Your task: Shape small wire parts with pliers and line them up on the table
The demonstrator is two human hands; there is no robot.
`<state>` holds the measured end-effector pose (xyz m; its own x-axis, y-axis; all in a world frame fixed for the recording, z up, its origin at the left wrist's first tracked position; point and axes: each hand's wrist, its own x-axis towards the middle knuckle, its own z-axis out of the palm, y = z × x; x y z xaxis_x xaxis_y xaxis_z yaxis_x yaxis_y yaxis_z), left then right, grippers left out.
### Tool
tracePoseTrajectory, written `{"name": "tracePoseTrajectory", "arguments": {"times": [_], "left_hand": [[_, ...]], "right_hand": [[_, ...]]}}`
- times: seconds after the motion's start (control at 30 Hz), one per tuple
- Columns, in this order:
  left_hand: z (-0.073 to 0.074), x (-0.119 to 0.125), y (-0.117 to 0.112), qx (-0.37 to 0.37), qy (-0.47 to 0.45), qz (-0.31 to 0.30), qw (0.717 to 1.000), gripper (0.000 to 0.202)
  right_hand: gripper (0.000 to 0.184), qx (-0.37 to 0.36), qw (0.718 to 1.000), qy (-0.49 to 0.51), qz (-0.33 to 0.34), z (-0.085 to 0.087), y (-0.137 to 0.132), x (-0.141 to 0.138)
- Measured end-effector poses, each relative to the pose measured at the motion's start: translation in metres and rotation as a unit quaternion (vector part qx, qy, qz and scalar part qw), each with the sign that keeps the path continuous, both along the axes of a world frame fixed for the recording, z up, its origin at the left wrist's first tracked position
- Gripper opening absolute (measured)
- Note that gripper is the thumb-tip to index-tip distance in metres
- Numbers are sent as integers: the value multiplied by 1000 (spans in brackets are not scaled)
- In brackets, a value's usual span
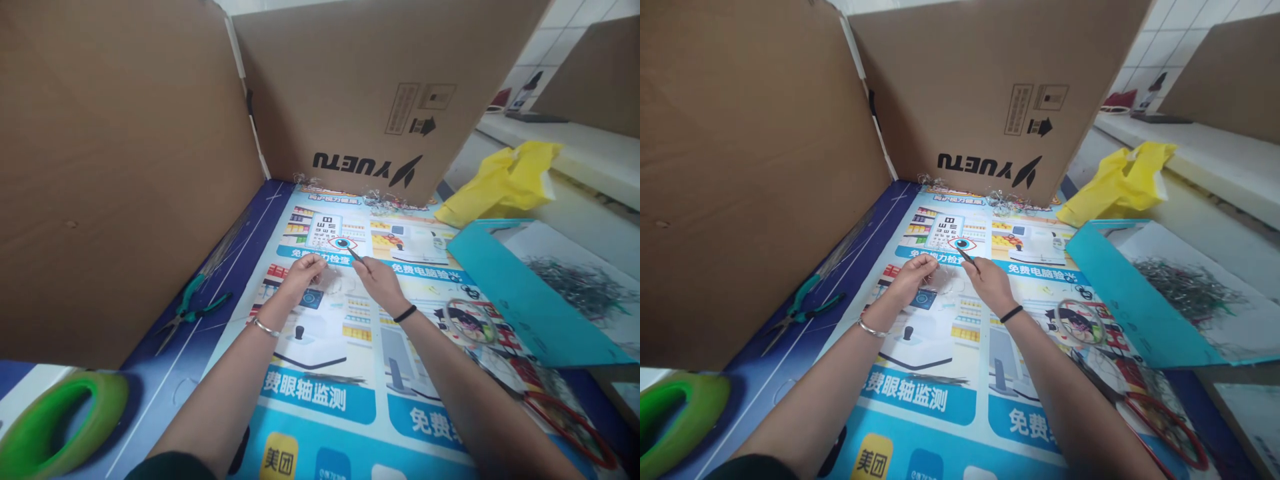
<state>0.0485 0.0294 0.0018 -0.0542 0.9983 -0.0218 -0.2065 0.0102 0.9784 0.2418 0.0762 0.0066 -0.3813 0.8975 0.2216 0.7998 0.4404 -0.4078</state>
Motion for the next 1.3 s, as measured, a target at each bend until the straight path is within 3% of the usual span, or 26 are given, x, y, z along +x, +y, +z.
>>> {"name": "tracePoseTrajectory", "arguments": {"times": [0.1,0.23,0.37,0.6,0.7,0.8,0.93,1.07,1.3], "left_hand": [[-2,0,2,-7,7,30,999,26],[-3,1,3,-13,23,61,998,26],[-2,3,3,-14,21,69,997,28],[1,2,1,-20,13,39,999,26],[1,1,0,-18,13,28,999,27],[1,1,0,-14,12,28,999,28],[0,1,1,-22,1,36,999,28],[-2,2,2,-35,-4,43,998,29],[-5,2,2,-30,-15,27,999,29]], "right_hand": [[53,70,996,-50,16,1,-2,0],[55,125,989,-77,-12,0,0,2],[56,127,987,-90,-45,-5,4,5],[55,107,983,-150,-25,-4,1,0],[53,109,978,-171,-46,-4,1,1],[53,117,981,-137,-65,-4,4,4],[58,175,982,-67,-15,-3,5,6],[57,224,969,-86,53,-3,-1,1],[54,235,961,-135,47,-3,-5,-1]]}}
